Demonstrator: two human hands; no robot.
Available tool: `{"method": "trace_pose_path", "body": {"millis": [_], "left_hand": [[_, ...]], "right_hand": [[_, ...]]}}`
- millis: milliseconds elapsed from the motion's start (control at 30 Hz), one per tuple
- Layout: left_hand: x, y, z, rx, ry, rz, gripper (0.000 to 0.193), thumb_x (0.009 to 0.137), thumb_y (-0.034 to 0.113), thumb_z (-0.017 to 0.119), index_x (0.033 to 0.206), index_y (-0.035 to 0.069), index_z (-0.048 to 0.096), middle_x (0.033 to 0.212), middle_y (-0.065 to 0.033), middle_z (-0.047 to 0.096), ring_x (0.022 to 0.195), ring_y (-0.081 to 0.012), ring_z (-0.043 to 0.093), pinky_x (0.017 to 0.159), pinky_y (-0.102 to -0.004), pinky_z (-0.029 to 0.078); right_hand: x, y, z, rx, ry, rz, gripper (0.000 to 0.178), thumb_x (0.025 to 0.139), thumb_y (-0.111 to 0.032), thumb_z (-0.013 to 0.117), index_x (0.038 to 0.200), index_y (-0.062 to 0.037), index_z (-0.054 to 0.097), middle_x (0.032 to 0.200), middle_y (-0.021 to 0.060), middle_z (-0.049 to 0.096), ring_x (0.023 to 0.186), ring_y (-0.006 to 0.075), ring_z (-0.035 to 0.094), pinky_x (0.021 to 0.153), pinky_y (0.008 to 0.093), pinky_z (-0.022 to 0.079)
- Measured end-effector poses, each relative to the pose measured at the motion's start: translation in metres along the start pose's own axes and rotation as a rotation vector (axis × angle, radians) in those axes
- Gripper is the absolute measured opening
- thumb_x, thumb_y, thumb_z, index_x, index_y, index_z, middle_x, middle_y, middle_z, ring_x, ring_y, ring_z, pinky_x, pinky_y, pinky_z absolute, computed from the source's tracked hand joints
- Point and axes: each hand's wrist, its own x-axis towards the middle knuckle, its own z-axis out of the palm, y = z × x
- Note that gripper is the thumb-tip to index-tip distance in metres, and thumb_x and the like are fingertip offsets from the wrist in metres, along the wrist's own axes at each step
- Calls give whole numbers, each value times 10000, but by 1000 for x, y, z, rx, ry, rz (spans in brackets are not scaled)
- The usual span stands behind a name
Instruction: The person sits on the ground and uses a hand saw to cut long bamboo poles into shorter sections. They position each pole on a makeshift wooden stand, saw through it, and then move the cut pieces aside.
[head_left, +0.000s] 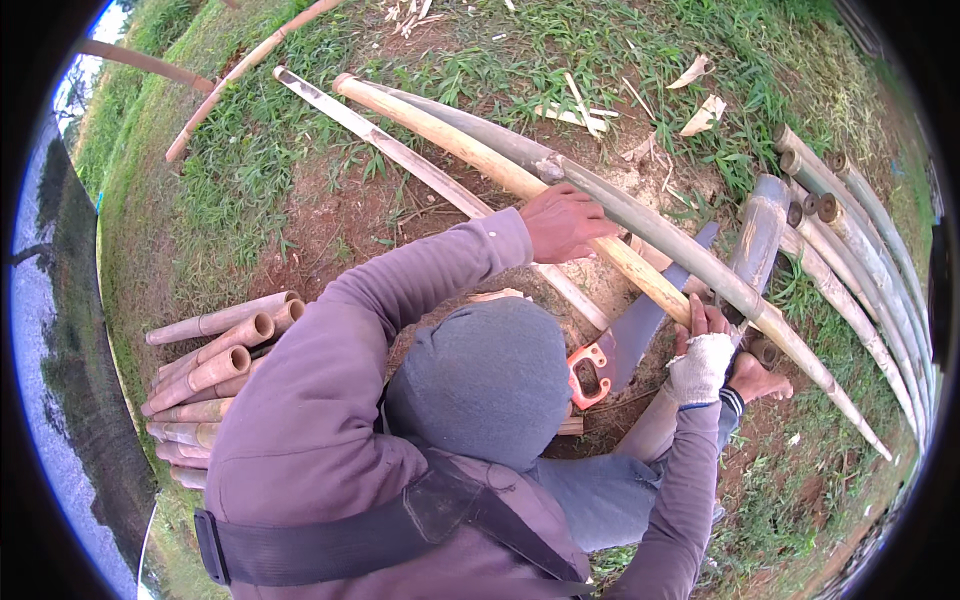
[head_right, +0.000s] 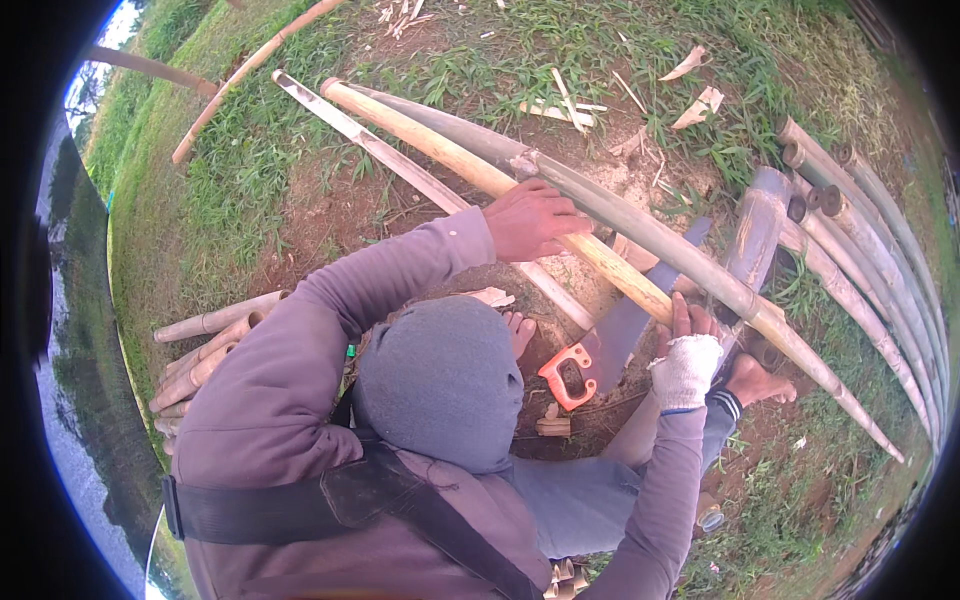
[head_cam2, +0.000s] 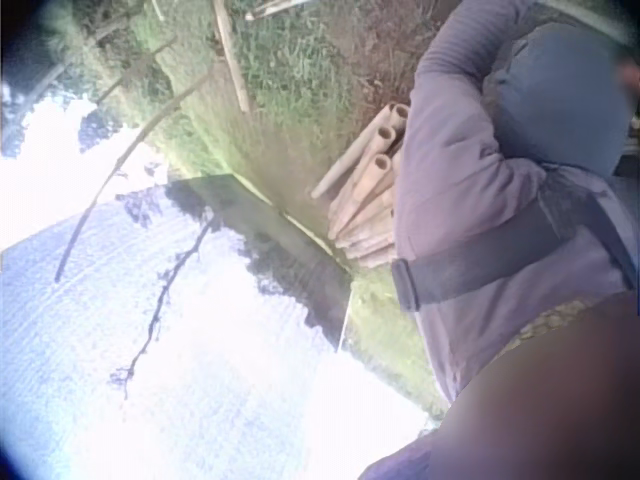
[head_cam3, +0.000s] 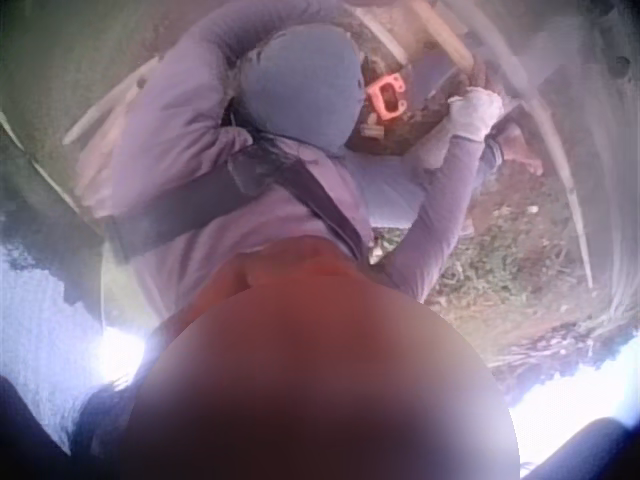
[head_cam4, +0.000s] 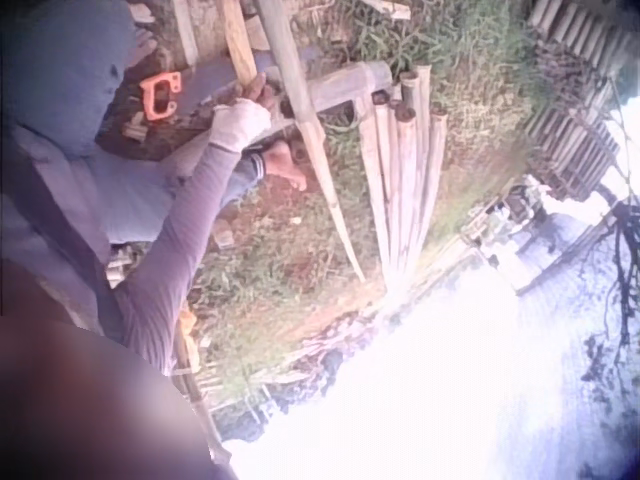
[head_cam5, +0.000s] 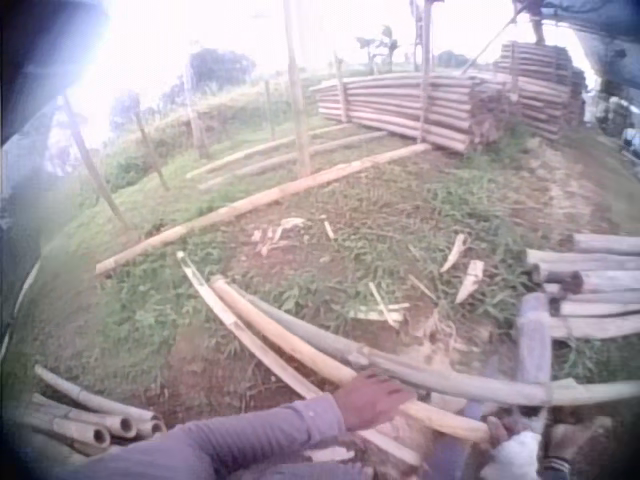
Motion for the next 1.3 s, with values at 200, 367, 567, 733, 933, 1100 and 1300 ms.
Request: {"method": "trace_pose_path", "body": {"millis": [200,367,567,733,933,1100,1300], "left_hand": [[3,-17,-7,5,84,-7,533,867,281,790,1374,190,649,1256,-57,677,1228,-288,618,1121,-505,412],[13,-13,-10,-28,47,-40,525,868,223,786,1371,155,651,1272,-93,646,1224,-322,612,1108,-501,422],[41,-10,7,-30,145,-44,506,839,139,796,1332,115,684,1229,-133,598,1166,-367,573,1034,-470,466],[48,-14,19,8,154,-65,520,824,148,804,1331,124,693,1231,-113,596,1184,-346,549,1050,-473,450],[48,-13,26,92,221,-77,478,836,187,816,1300,157,706,1227,-76,594,1185,-326,550,1046,-483,446],[41,-15,33,66,241,-126,471,848,190,814,1306,179,703,1247,-72,589,1220,-326,538,1064,-496,447],[36,-14,35,78,214,-157,477,863,223,809,1322,206,681,1243,-51,578,1281,-299,514,1132,-510,407]], "right_hand": [[34,1,-2,16,54,-54,599,848,-138,762,1429,-97,618,1214,154,611,1120,366,605,992,502,491],[42,5,-9,-22,60,4,607,867,-185,772,1448,-127,603,1229,164,602,1140,373,599,1007,507,481],[22,9,-20,-123,319,146,588,892,-222,754,1447,-112,592,1289,162,590,1167,384,595,1039,527,461],[-73,-42,20,224,-77,283,483,891,-241,754,1327,-69,637,1215,158,643,1100,362,643,932,525,505],[-120,-107,47,249,-643,220,394,879,-324,740,1165,-65,661,1080,155,686,966,352,711,811,514,540],[-115,-117,62,227,-650,199,407,809,-270,779,1153,-82,670,1073,145,693,1001,338,703,838,512,543],[-131,-105,94,282,-511,114,359,784,-228,789,1105,-100,690,1014,143,707,986,342,699,846,494,554]]}}
